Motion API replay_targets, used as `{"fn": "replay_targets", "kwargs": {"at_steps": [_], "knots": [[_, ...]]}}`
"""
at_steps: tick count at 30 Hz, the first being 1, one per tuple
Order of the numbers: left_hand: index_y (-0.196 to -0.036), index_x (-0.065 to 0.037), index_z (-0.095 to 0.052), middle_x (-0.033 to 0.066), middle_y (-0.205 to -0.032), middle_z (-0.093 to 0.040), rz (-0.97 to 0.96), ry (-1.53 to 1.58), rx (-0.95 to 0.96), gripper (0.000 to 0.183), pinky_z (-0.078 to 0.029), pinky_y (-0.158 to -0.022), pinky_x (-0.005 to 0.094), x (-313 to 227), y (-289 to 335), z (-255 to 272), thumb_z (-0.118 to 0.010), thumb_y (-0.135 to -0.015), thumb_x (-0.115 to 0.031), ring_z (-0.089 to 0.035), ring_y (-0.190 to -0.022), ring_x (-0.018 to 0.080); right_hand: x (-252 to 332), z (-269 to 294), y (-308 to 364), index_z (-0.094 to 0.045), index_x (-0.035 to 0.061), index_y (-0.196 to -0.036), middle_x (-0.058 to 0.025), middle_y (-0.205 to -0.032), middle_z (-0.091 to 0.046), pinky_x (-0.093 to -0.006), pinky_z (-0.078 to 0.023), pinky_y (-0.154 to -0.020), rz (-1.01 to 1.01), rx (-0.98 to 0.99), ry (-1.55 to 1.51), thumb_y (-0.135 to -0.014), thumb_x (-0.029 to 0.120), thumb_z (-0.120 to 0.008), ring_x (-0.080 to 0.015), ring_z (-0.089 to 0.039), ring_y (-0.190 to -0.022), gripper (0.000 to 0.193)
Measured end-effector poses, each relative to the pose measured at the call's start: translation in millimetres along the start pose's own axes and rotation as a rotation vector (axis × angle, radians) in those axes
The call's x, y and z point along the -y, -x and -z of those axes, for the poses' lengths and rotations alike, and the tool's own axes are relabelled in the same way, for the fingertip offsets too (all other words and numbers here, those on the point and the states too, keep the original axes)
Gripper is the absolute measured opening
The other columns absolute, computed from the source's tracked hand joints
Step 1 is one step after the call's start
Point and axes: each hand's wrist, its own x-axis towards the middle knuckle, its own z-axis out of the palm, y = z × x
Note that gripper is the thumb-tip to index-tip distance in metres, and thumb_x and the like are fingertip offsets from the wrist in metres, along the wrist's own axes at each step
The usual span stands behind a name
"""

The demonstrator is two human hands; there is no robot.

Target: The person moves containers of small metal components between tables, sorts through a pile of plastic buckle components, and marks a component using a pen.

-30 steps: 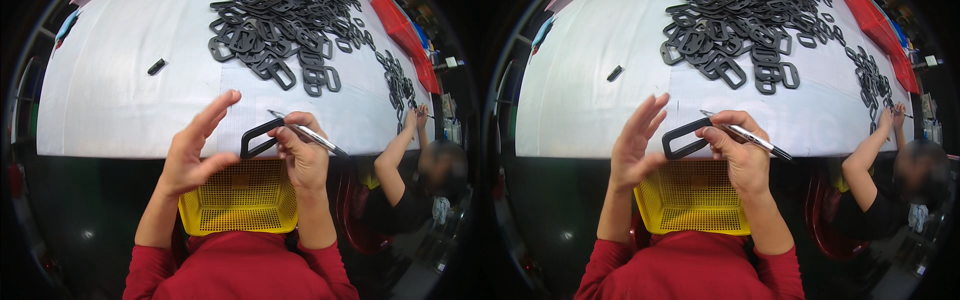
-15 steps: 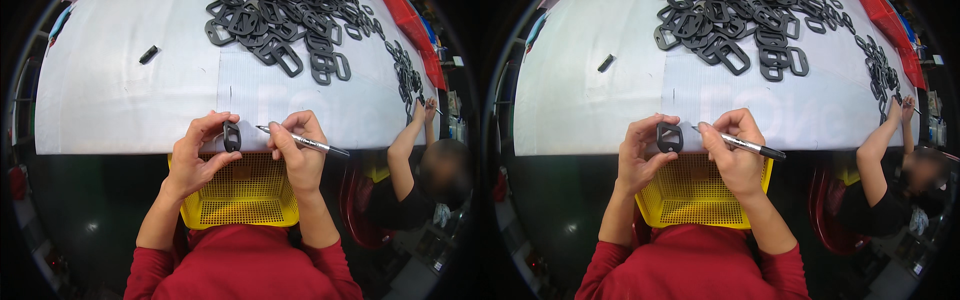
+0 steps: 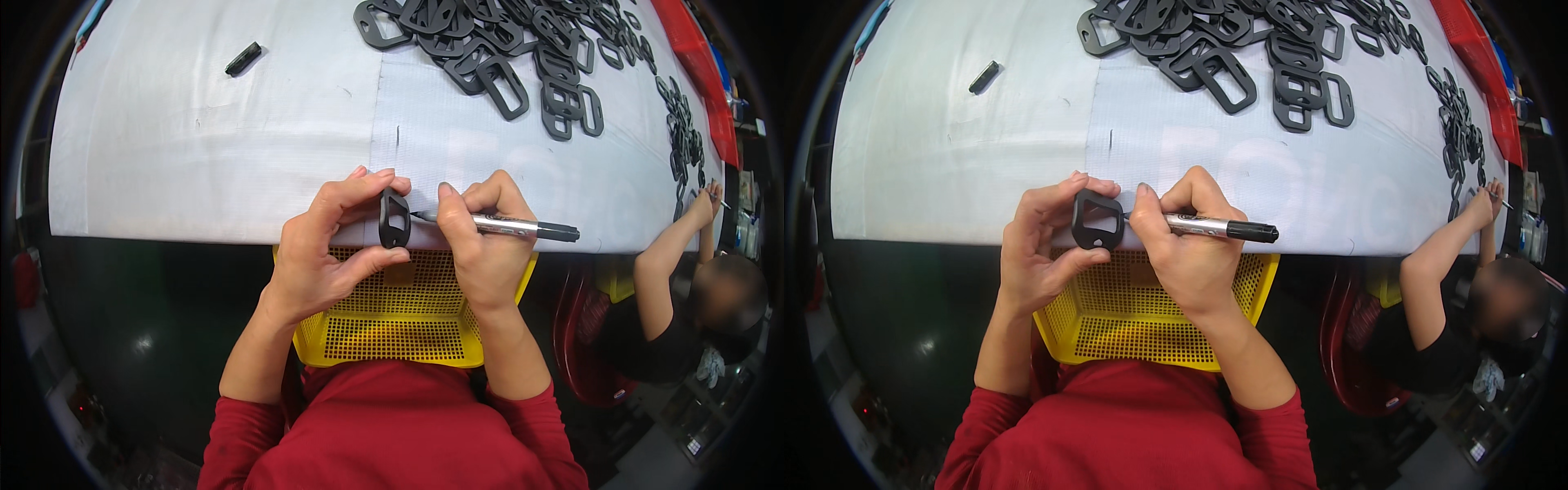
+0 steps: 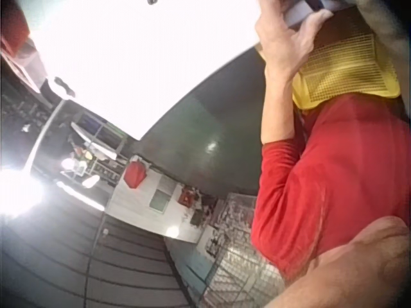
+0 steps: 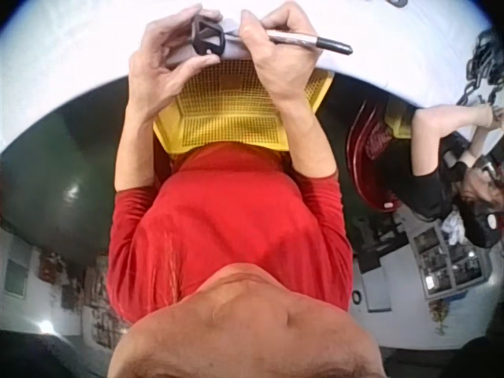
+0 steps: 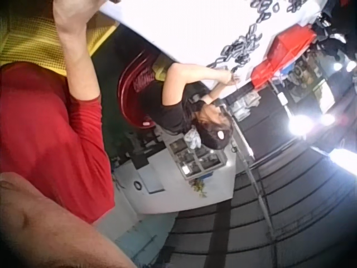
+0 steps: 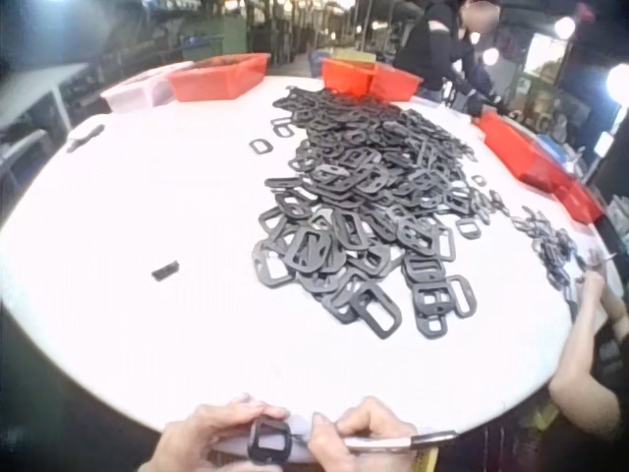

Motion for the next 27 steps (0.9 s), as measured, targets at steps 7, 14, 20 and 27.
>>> {"fn": "replay_targets", "kwargs": {"at_steps": [7, 14, 20, 27], "knots": [[-0.111, -0.004, -0.044, 0.0095, -0.105, -0.057, -0.026, -0.047, 0.005, 0.055, -0.031, -0.097, 0.0412, 2, 1, 2, -0.072, -0.063, -0.006, -0.051, -0.105, 0.0239, 2, -2, -1, -0.040, 0.0042, -0.056, 0.0015, -0.045, -0.042, -0.0198, -0.029, -0.037, 0.006, 0.004, 0.017, -0.069, 0.002, -0.062, -0.0020, -0.038, -0.041, 0.026], [-0.110, -0.004, -0.045, 0.0087, -0.105, -0.057, -0.099, -0.106, 0.021, 0.056, -0.031, -0.097, 0.0415, 4, -1, 4, -0.072, -0.062, -0.007, -0.052, -0.104, 0.0241, 1, -2, -1, -0.040, 0.0043, -0.056, 0.0016, -0.045, -0.043, -0.0197, -0.029, -0.037, 0.002, 0.007, 0.026, -0.069, 0.002, -0.062, -0.0021, -0.037, -0.041, 0.026], [-0.111, -0.004, -0.045, 0.0086, -0.105, -0.057, -0.108, -0.110, 0.019, 0.056, -0.031, -0.097, 0.0412, 2, -1, 4, -0.072, -0.062, -0.007, -0.055, -0.099, 0.0225, 0, -2, 1, -0.040, 0.0046, -0.056, 0.0020, -0.045, -0.043, -0.0196, -0.029, -0.038, 0.022, 0.022, 0.063, -0.069, 0.003, -0.062, -0.0023, -0.038, -0.041, 0.026], [-0.110, -0.005, -0.047, 0.0075, -0.104, -0.057, 0.049, 0.068, -0.046, 0.054, -0.031, -0.097, 0.0416, -12, -3, 0, -0.072, -0.062, -0.006, -0.057, -0.095, 0.0213, 16, 7, 5, -0.049, 0.0025, -0.071, 0.0003, -0.058, -0.050, -0.0175, -0.034, -0.045, -0.078, -0.063, -0.269, -0.077, 0.010, -0.062, -0.0033, -0.044, -0.051, 0.016]]}}
